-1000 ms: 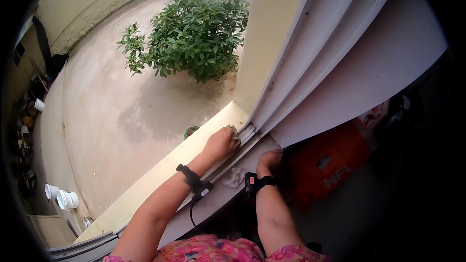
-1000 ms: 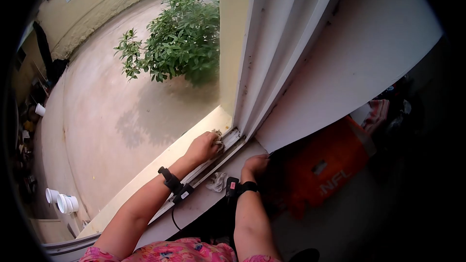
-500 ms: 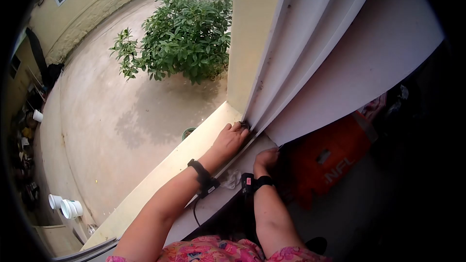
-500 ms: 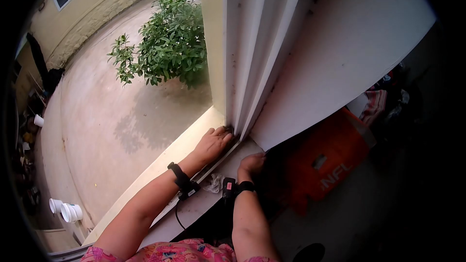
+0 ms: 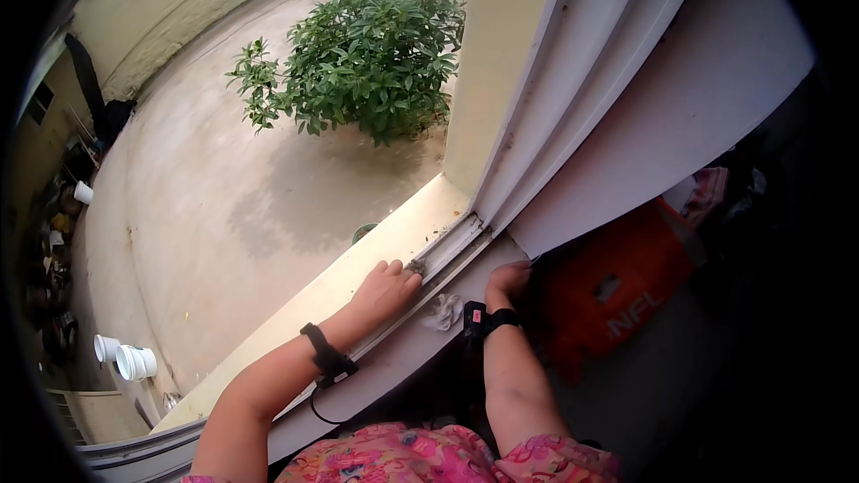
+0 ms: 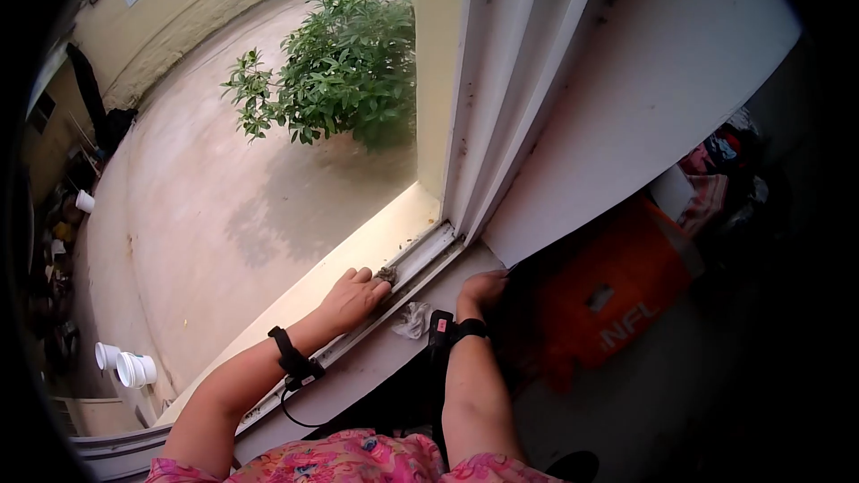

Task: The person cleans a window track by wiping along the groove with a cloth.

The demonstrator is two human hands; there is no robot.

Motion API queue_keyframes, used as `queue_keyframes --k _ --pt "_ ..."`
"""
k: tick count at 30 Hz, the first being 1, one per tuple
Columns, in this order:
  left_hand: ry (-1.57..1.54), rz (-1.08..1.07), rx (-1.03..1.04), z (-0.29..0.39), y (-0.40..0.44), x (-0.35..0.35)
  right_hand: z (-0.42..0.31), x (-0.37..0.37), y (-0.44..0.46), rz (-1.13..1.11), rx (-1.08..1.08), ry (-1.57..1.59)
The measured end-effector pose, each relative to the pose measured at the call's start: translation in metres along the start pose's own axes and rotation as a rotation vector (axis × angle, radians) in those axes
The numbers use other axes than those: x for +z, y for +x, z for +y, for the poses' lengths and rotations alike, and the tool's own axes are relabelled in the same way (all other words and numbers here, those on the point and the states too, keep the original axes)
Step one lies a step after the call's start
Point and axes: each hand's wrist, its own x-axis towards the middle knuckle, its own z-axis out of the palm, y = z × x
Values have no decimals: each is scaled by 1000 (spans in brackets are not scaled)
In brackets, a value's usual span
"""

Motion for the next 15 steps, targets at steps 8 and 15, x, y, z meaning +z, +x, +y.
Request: queue_keyframes --k 8,15 --pt "-26 -43 -1 -3 -64 -9 -2 -1 1 -26 36 -11" --pt "-17 -129 -24 -2 -89 -18 -4 -3 -1 -24 8 -45"
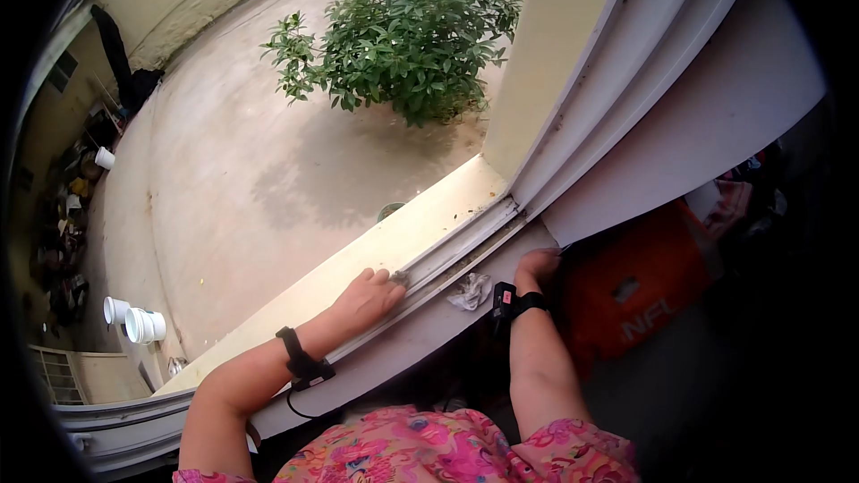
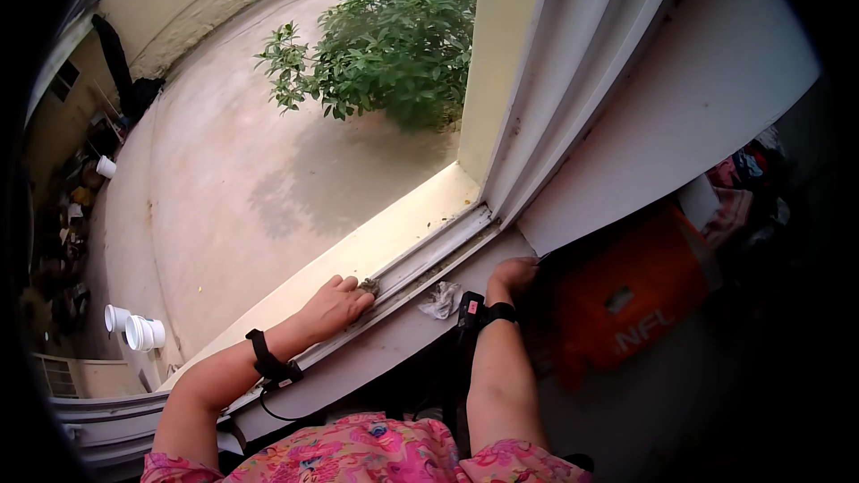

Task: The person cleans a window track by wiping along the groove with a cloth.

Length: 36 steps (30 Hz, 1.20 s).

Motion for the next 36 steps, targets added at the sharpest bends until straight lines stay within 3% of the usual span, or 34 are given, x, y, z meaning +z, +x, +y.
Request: queue_keyframes --k 15,19,24,28,30,34,36 --pt "-115 253 36 -17 -36 22 -9 -8 -8 96 -29 -63" --pt "-125 562 -174 -35 -38 -1 -9 -10 -11 118 -29 -42" --pt "-100 721 -486 -78 -43 -3 2 3 4 26 -9 -44" --pt "-106 693 -598 -92 -57 11 6 8 8 56 -25 -70" --pt "-135 472 -771 -95 -63 16 4 8 7 40 -16 -57" --pt "-282 603 -828 -102 -74 19 4 5 6 11 8 -17" --pt "-198 434 -760 -105 -83 20 -1 -2 1 0 -23 -39"
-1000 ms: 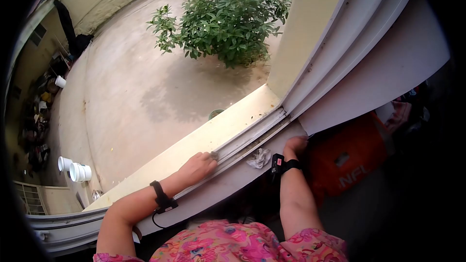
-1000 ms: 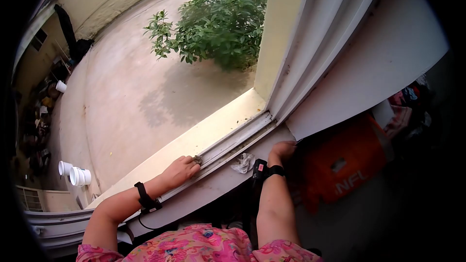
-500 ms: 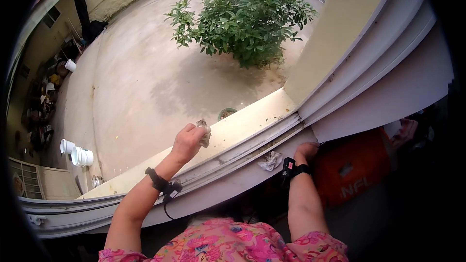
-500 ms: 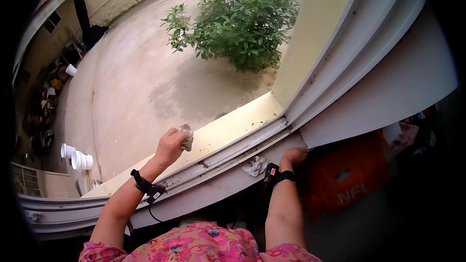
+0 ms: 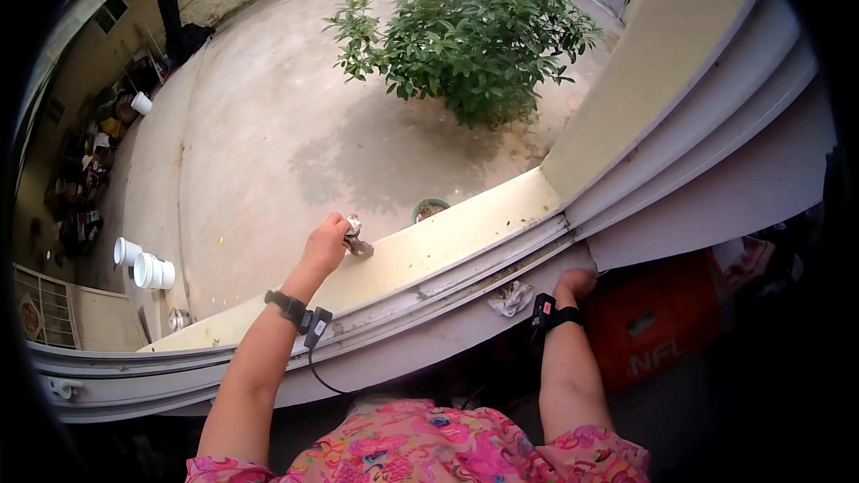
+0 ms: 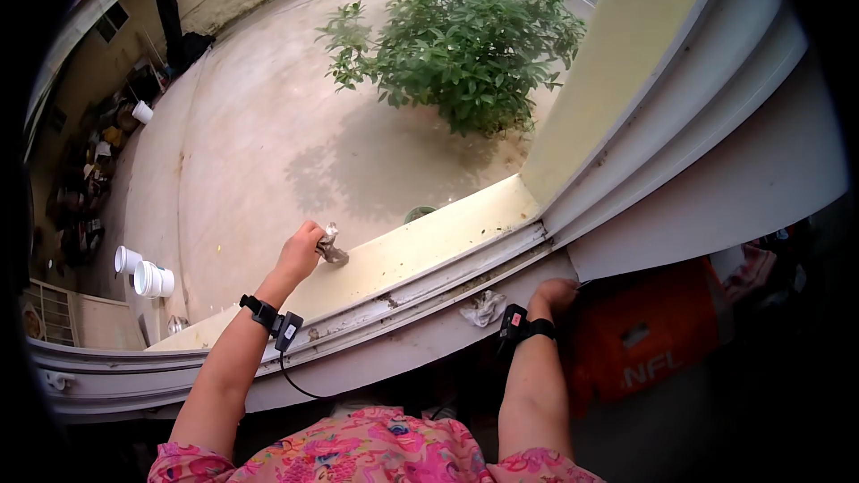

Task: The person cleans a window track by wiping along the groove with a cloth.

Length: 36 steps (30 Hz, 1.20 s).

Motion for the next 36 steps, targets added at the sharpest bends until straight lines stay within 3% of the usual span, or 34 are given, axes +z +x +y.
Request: queue_keyframes --k 3,7,9,13,15,16,19,20,25,29,31,36 --pt "-87 145 43 9 -6 -11 -1 -5 -5 -31 -17 47" --pt "-76 82 145 25 -24 -17 -6 -8 -8 -56 20 77" --pt "-191 107 364 46 -26 -15 -3 -6 -7 -37 -5 58" --pt "-219 -100 545 89 -32 0 -2 -5 -4 -11 5 62" --pt "-310 -369 416 92 -33 16 -3 -6 -6 -19 -32 35" --pt "-89 -297 710 88 -32 15 -1 -3 -3 -24 -19 15" --pt "-71 -224 747 86 -37 8 -1 -2 0 -29 38 11" --pt "36 -395 665 84 -38 2 -1 -2 0 -35 74 24" --pt "-100 -493 619 97 -23 -26 4 3 3 -21 41 55" --pt "-13 -425 688 107 -7 -10 4 3 4 -7 41 64" --pt "236 -378 715 107 -9 4 3 5 3 6 38 67" --pt "326 -254 758 105 -25 13 3 4 2 52 25 24"
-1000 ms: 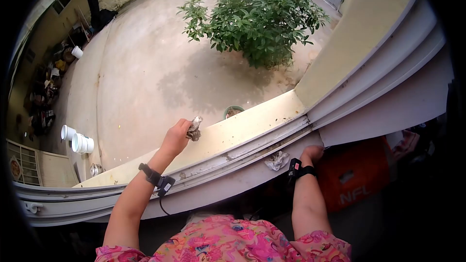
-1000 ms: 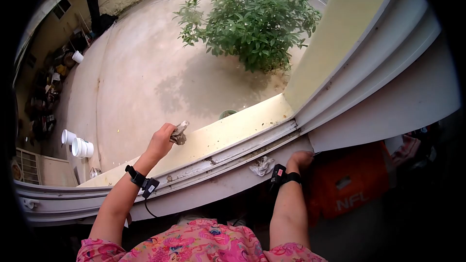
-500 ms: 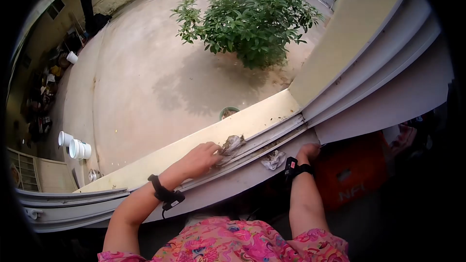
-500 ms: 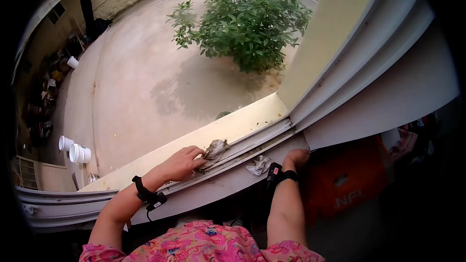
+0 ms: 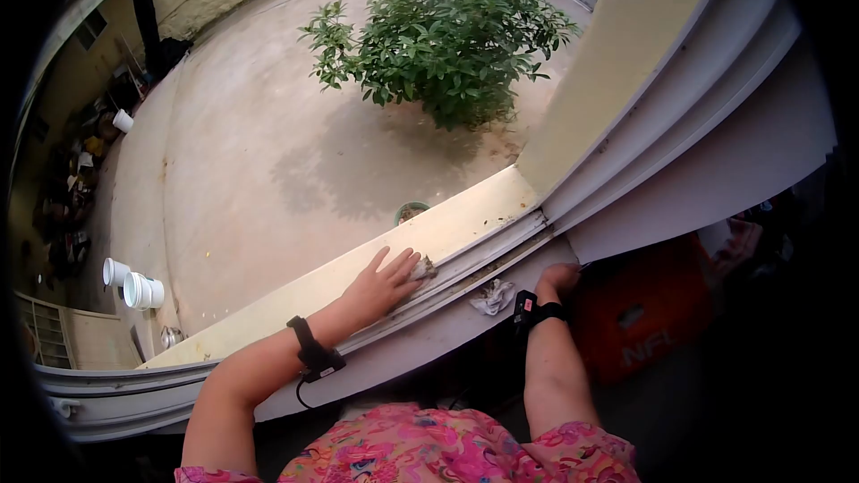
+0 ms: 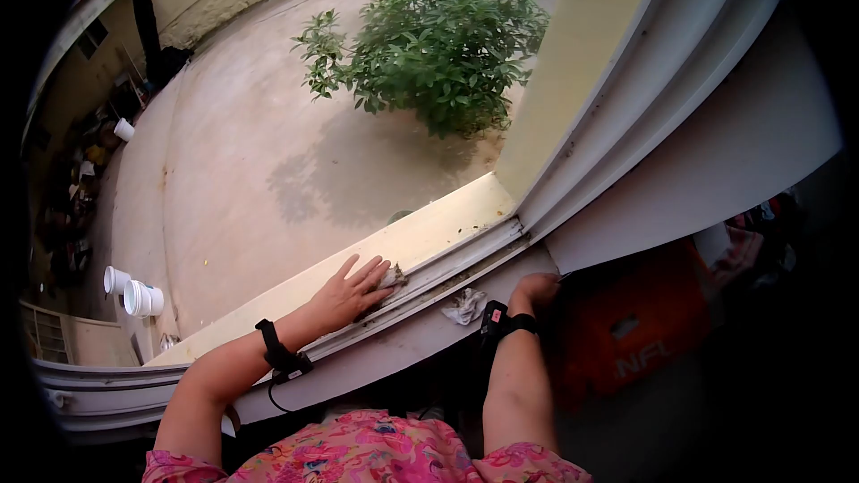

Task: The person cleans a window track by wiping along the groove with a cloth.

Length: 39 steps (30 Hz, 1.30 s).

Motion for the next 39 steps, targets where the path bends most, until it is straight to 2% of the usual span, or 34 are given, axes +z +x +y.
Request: queue_keyframes --k 4,8,10,14,17,20,22,23,25,27,29,31,33,37,39 --pt "189 -28 -26 15 -11 -8 5 5 3 2 -18 12" --pt "66 28 -24 7 -20 5 0 0 -2 -2 3 31" --pt "149 -58 17 9 -23 10 -1 0 -3 -4 11 42" --pt "219 -10 -15 19 -29 12 -1 -3 -3 3 -16 12" --pt "245 -86 -5 16 -25 8 -3 -5 -4 -46 28 38" --pt "73 -63 -20 2 -19 -2 0 -1 -2 -29 12 25" --pt "-37 150 -55 -10 -16 -5 -3 -3 -5 -30 26 33" --pt "-34 147 -55 -17 -14 -6 -4 -4 -6 -27 35 41" --pt "-233 190 -227 -35 -13 -8 -6 -6 -7 -33 48 56" --pt "-240 198 -255 -50 -15 -6 -7 -6 -7 -38 62 69" --pt "-180 396 -429 -51 -14 -17 -5 -5 -6 -11 29 74" --pt "-132 343 -498 -59 -21 -13 -4 -6 -4 -35 41 63" --pt "-253 192 -683 -62 -26 -13 -6 -7 -4 -56 47 54" --pt "-383 329 -597 -78 -39 5 -8 -12 -6 -105 74 29" --pt "-303 187 -598 -79 -43 4 -11 -12 -6 -132 83 22"
